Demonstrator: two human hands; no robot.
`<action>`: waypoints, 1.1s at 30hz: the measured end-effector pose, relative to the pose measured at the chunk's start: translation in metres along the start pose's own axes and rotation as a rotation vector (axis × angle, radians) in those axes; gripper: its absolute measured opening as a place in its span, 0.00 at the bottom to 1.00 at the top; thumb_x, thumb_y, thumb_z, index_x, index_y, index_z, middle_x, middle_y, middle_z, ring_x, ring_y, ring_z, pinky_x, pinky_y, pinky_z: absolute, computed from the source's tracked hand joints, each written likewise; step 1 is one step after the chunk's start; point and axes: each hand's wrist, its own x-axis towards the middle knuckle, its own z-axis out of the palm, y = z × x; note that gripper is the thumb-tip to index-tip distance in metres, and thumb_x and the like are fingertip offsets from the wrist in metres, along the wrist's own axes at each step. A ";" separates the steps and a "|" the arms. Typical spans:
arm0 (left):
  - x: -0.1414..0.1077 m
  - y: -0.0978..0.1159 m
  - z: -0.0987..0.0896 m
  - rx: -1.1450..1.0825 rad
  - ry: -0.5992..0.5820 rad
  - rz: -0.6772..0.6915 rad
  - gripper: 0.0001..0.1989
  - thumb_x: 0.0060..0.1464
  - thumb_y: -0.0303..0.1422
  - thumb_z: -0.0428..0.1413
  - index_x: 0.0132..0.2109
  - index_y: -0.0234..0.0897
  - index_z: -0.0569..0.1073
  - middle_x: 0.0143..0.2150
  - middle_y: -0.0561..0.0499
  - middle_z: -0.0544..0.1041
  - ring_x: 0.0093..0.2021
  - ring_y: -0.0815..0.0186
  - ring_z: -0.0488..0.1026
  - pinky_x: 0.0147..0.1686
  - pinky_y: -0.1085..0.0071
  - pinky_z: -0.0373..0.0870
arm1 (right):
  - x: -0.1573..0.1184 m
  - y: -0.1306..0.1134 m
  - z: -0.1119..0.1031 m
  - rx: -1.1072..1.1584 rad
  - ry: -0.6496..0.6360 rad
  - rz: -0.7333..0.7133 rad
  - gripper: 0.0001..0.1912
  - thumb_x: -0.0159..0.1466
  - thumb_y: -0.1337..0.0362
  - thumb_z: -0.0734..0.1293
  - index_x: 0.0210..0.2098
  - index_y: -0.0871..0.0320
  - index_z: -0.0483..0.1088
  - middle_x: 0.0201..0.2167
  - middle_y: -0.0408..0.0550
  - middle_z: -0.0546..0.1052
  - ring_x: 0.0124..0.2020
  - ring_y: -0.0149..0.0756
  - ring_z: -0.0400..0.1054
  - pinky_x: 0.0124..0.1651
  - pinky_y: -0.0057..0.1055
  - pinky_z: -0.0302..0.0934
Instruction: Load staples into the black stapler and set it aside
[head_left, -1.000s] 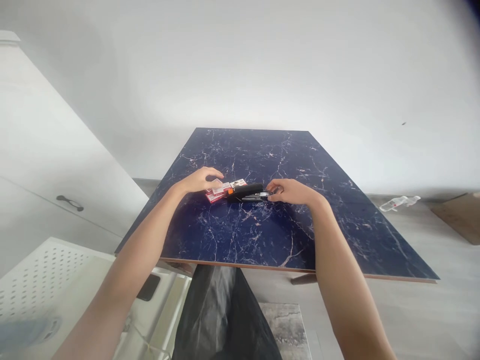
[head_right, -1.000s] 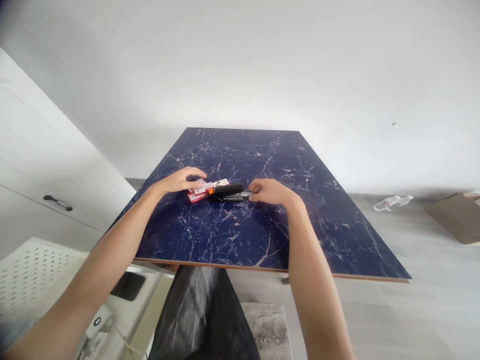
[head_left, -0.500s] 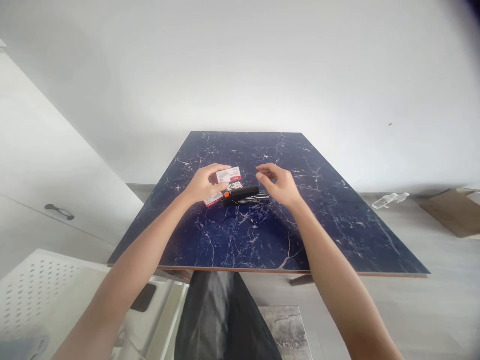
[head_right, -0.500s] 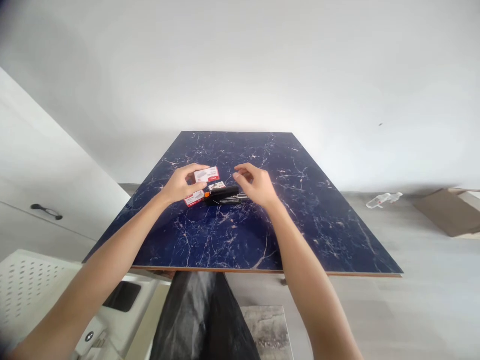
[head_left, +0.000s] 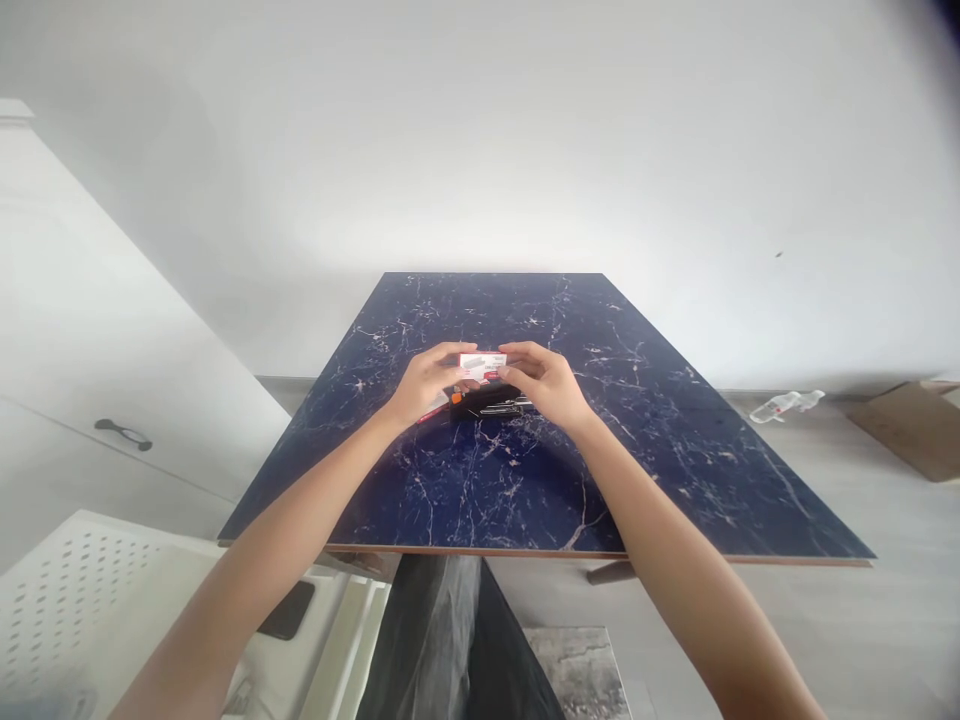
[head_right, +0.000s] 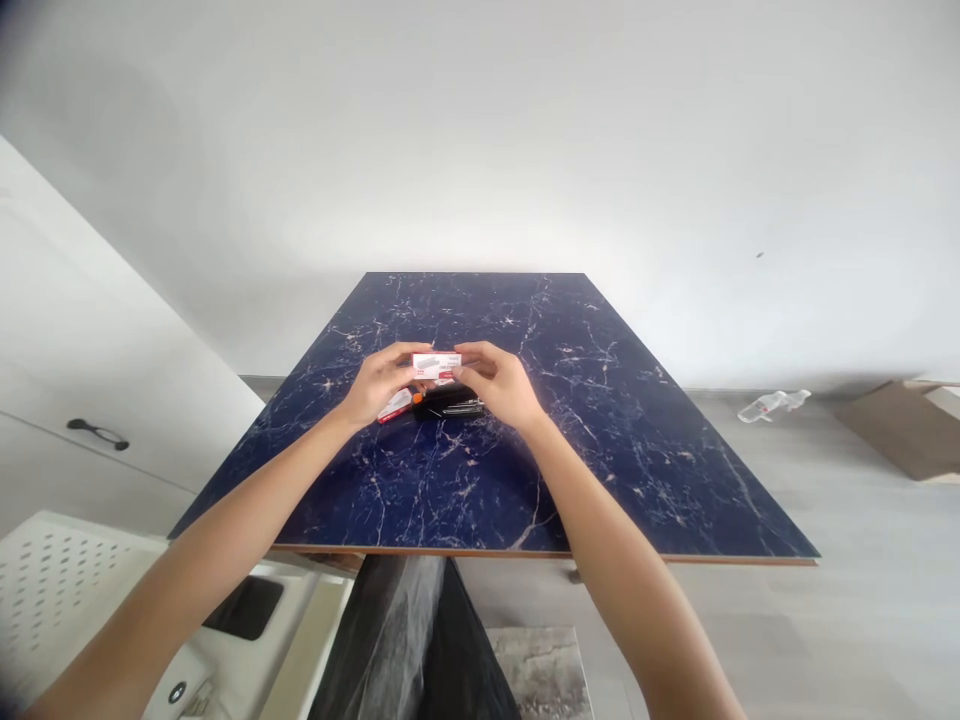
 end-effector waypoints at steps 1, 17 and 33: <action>0.001 -0.001 -0.001 -0.058 -0.018 -0.023 0.27 0.63 0.47 0.51 0.64 0.42 0.66 0.58 0.42 0.76 0.47 0.55 0.79 0.47 0.55 0.77 | 0.000 0.001 0.000 0.019 0.001 0.007 0.22 0.61 0.51 0.72 0.50 0.55 0.72 0.46 0.50 0.79 0.46 0.43 0.76 0.54 0.43 0.71; 0.004 -0.009 0.006 -0.430 0.182 -0.148 0.19 0.48 0.34 0.68 0.48 0.36 0.78 0.42 0.45 0.81 0.26 0.70 0.76 0.29 0.70 0.77 | 0.002 0.007 -0.003 0.262 0.029 0.047 0.19 0.59 0.54 0.74 0.46 0.54 0.75 0.43 0.48 0.80 0.44 0.42 0.75 0.49 0.41 0.73; 0.004 -0.010 0.002 -0.493 0.177 -0.153 0.15 0.48 0.28 0.64 0.46 0.37 0.79 0.38 0.49 0.79 0.25 0.74 0.72 0.26 0.74 0.72 | -0.002 0.008 -0.002 -0.170 0.136 -0.073 0.11 0.61 0.66 0.64 0.43 0.55 0.73 0.43 0.49 0.79 0.32 0.37 0.76 0.33 0.32 0.68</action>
